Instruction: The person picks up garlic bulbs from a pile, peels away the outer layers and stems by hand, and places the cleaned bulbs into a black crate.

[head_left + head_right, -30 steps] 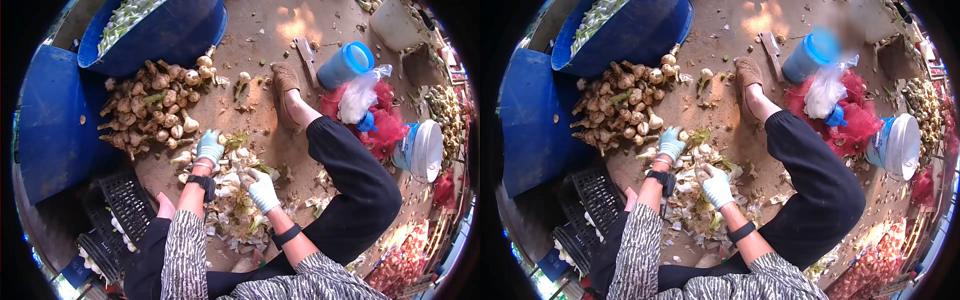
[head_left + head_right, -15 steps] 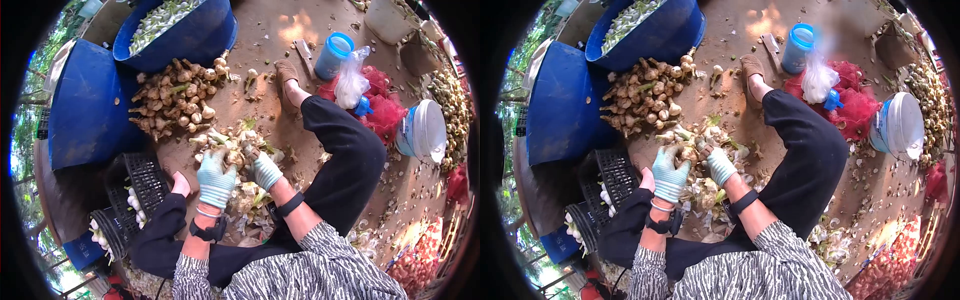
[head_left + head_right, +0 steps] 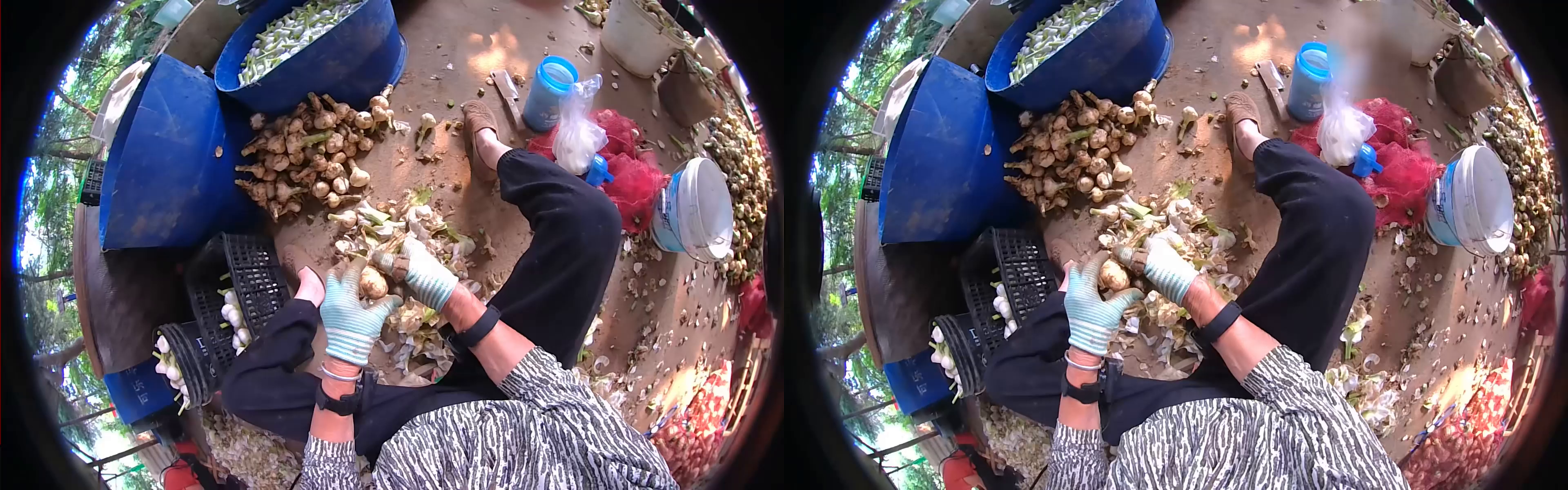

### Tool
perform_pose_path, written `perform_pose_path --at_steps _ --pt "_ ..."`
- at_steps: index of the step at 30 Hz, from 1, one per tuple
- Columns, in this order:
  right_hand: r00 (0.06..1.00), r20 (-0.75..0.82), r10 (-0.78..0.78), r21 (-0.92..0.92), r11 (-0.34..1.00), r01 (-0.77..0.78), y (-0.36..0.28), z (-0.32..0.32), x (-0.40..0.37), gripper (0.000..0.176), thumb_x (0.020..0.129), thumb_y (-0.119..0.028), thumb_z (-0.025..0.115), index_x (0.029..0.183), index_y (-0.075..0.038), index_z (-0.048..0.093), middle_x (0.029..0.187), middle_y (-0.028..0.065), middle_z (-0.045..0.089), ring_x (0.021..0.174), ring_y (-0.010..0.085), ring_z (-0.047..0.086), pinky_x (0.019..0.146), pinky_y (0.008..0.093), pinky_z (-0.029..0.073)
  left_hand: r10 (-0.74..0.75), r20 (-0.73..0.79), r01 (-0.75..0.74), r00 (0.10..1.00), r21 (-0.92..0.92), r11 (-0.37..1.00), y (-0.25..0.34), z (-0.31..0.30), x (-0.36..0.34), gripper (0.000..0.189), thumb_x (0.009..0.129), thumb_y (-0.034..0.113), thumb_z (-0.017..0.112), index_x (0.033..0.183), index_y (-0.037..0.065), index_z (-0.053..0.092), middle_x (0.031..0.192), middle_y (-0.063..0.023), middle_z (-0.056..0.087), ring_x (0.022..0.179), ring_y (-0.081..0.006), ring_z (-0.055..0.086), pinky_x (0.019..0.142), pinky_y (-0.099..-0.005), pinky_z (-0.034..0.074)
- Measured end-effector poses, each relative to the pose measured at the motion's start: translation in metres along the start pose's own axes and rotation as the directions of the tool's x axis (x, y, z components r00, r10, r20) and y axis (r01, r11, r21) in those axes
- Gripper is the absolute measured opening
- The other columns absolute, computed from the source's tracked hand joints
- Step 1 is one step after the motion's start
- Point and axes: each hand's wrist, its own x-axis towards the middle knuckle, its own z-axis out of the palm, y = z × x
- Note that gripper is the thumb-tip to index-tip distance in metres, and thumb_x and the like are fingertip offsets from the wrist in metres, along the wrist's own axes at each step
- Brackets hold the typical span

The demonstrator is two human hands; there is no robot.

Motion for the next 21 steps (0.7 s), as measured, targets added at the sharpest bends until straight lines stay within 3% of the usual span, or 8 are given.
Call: perform_pose_path --at_steps 3,5,7,9,13,15,18,21 --pt "0.998 0.058 -0.039 -0.104 0.994 0.045 -0.036 0.01 -0.022 0.028 0.082 -0.026 0.06 0.083 0.002 0.06 0.07 0.0008 0.057 0.062 0.0056 0.048 0.051 0.0208 0.04 -0.02 0.008 0.02 1.0 -0.01 1.0 -0.002 -0.001 -0.006 0.056 0.053 0.019 0.08 0.102 0.002 0.058 0.095 -0.0129 0.053 0.087 -0.027 0.056 0.076 -0.0323 0.047" --pt "0.994 0.063 -0.092 -0.092 0.991 0.097 -0.037 0.012 -0.026 0.026 0.081 -0.025 0.061 0.083 0.001 0.059 0.07 0.0006 0.057 0.062 0.0055 0.048 0.049 0.0214 0.041 -0.1 -0.013 0.094 0.995 -0.243 0.966 -0.003 -0.004 -0.009 0.053 0.055 0.014 0.079 0.102 0.001 0.058 0.093 -0.0116 0.056 0.084 -0.0235 0.057 0.075 -0.0301 0.048" --pt "0.994 0.032 0.103 -0.077 0.992 -0.1 -0.038 0.013 -0.029 0.024 0.081 -0.023 0.062 0.084 0.0 0.058 0.069 0.0007 0.056 0.06 0.0058 0.048 0.05 0.0226 0.041 -0.107 -0.013 0.1 0.994 -0.253 0.962 -0.002 -0.009 -0.01 0.05 0.057 0.007 0.078 0.101 -0.002 0.057 0.092 -0.0095 0.059 0.08 -0.0192 0.058 0.074 -0.0275 0.048" --pt "0.984 0.08 0.156 0.007 0.987 -0.158 -0.046 0.014 -0.035 0.024 0.08 -0.023 0.063 0.082 0.0 0.058 0.067 0.0 0.055 0.057 0.0058 0.048 0.05 0.0225 0.041 -0.338 0.108 0.331 0.935 -0.606 0.724 -0.007 -0.012 -0.013 0.047 0.058 0.006 0.077 0.101 -0.004 0.057 0.089 -0.0084 0.06 0.079 -0.017 0.058 0.073 -0.0261 0.048" --pt "0.986 0.162 0.04 -0.11 0.994 -0.022 -0.047 0.021 -0.041 0.025 0.08 -0.024 0.061 0.074 0.0 0.058 0.06 -0.0007 0.053 0.053 0.0061 0.048 0.046 0.0217 0.039 -0.506 0.255 0.495 0.824 -0.758 0.425 -0.017 -0.034 -0.011 0.031 0.068 0.004 0.071 0.096 -0.003 0.06 0.082 -0.0052 0.059 0.063 -0.0078 0.053 0.057 -0.0209 0.046" --pt "0.988 0.136 0.067 0.117 0.99 -0.083 -0.039 0.026 -0.044 0.024 0.081 -0.024 0.06 0.074 -0.001 0.059 0.06 -0.0006 0.053 0.052 0.0065 0.048 0.045 0.0216 0.039 -0.479 0.25 0.496 0.841 -0.71 0.501 -0.011 -0.035 -0.017 0.035 0.069 0.009 0.071 0.1 -0.003 0.059 0.083 -0.0049 0.058 0.059 -0.0057 0.051 0.052 -0.0192 0.044" --pt "0.97 0.172 0.169 0.248 0.946 -0.208 -0.034 0.023 -0.043 0.02 0.081 -0.022 0.06 0.077 -0.003 0.059 0.062 -0.0012 0.053 0.049 0.0066 0.047 0.042 0.0214 0.038 0.142 -0.102 -0.152 0.985 -0.097 0.984 0.002 -0.022 -0.03 0.053 0.064 0.016 0.076 0.111 0.001 0.055 0.09 -0.0091 0.055 0.072 -0.0171 0.055 0.066 -0.0266 0.047" --pt "0.963 0.183 0.196 0.292 0.925 -0.243 -0.038 0.027 -0.048 0.018 0.082 -0.02 0.059 0.078 -0.003 0.059 0.061 -0.0013 0.053 0.047 0.0063 0.046 0.042 0.0212 0.037 -0.141 0.0 0.134 0.99 -0.314 0.94 -0.009 -0.006 -0.039 0.055 0.064 0.012 0.076 0.113 0.001 0.054 0.09 -0.0091 0.057 0.08 -0.0195 0.057 0.071 -0.0267 0.047"
